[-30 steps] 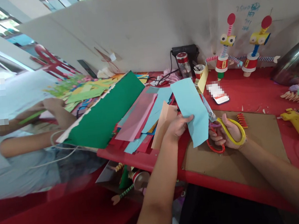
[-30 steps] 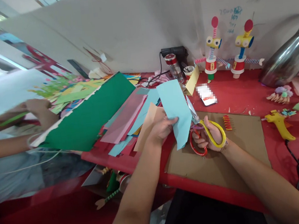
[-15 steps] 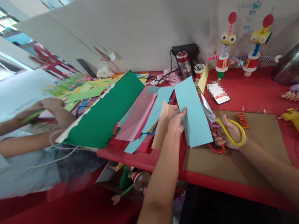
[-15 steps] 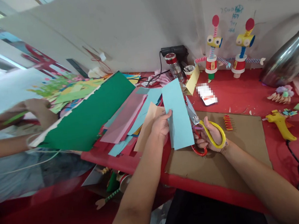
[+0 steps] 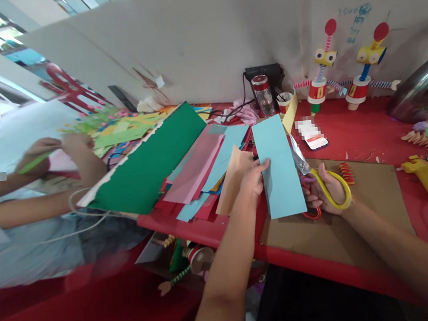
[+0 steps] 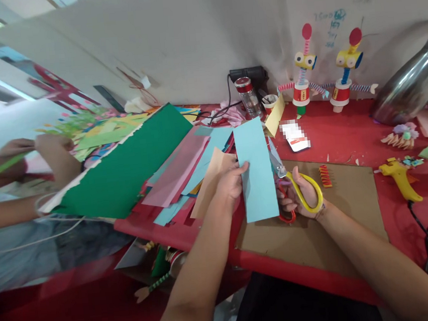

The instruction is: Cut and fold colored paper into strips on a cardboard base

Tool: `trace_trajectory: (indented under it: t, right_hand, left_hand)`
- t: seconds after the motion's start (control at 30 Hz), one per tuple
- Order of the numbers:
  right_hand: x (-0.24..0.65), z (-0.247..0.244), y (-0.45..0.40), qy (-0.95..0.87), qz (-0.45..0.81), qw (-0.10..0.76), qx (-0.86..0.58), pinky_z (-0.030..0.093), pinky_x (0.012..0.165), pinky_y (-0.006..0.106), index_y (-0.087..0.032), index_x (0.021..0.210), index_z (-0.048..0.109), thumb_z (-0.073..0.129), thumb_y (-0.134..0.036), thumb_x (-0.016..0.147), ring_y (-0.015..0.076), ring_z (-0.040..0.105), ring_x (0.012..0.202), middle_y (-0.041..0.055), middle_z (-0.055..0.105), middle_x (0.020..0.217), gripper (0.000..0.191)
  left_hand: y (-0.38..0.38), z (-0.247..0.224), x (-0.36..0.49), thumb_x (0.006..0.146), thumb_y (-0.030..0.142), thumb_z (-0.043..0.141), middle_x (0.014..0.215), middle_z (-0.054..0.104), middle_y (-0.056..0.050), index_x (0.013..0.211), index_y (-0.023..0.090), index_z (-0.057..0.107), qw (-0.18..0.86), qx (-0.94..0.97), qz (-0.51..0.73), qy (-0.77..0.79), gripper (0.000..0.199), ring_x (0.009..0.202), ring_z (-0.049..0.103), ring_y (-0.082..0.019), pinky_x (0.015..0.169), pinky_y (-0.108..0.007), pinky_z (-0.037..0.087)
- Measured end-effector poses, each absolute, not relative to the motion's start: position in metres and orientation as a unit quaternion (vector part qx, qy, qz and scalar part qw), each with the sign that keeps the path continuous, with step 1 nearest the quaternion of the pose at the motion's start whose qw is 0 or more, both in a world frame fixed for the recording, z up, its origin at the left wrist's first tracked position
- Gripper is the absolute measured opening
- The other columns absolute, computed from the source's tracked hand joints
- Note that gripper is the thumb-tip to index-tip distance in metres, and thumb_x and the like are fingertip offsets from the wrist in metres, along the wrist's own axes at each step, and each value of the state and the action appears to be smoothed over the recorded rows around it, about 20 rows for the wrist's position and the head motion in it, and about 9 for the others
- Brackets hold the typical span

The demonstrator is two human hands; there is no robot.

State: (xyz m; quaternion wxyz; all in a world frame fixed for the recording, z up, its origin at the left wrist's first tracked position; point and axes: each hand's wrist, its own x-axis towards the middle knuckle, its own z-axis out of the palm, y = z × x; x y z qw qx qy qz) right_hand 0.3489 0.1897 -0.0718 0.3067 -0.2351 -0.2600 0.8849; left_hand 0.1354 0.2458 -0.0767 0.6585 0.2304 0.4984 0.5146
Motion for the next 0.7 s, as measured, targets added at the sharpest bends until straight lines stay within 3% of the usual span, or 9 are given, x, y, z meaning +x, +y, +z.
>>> trace_trajectory:
  t: [0.13, 0.27, 0.5, 0.7]
  right_hand:
    - [0.350, -0.071, 0.190, -0.256, 0.885, 0.308, -0.239, 0.014, 0.042, 0.017, -0.022, 0.084, 0.047, 0.058, -0.081, 0.072, 0.0073, 0.030, 0.048, -0.0024, 0.047, 0.066, 0.062]
    - [0.349, -0.071, 0.191, -0.243, 0.887, 0.307, -0.245, 0.016, 0.041, 0.017, -0.023, 0.100, 0.051, 0.054, -0.080, 0.076, 0.0082, 0.030, 0.048, -0.0024, 0.048, 0.067, 0.061]
    - [0.349, -0.071, 0.193, -0.255, 0.887, 0.299, -0.245, 0.014, 0.040, 0.018, -0.022, 0.086, 0.046, 0.050, -0.082, 0.076, 0.0079, 0.027, 0.048, -0.0016, 0.047, 0.066, 0.061]
    - [0.350, -0.070, 0.191, -0.252, 0.882, 0.317, -0.242, 0.013, 0.042, 0.018, -0.023, 0.102, 0.050, 0.053, -0.080, 0.077, 0.0084, 0.030, 0.049, -0.0020, 0.048, 0.067, 0.063]
  left_hand:
    - [0.247, -0.074, 0.134, 0.052, 0.027, 0.091, 0.087, 0.077, -0.007, 0.085, 0.017, 0.071, 0.664, 0.237, 0.504, 0.499, 0.039, 0.100, 0.070, -0.029, 0.094, -0.041, 0.055]
    - [0.249, -0.074, 0.137, 0.058, 0.026, 0.089, 0.084, 0.076, -0.004, 0.086, 0.018, 0.068, 0.665, 0.237, 0.517, 0.484, 0.036, 0.103, 0.069, -0.029, 0.097, -0.040, 0.052]
    - [0.243, -0.069, 0.141, 0.045, 0.022, 0.093, 0.086, 0.076, -0.004, 0.093, 0.020, 0.064, 0.638, 0.249, 0.539, 0.491, 0.056, 0.096, 0.071, -0.027, 0.094, -0.041, 0.054]
    - [0.241, -0.066, 0.139, 0.041, 0.019, 0.093, 0.085, 0.076, -0.002, 0.093, 0.021, 0.065, 0.631, 0.262, 0.546, 0.484, 0.058, 0.093, 0.072, -0.027, 0.092, -0.040, 0.054]
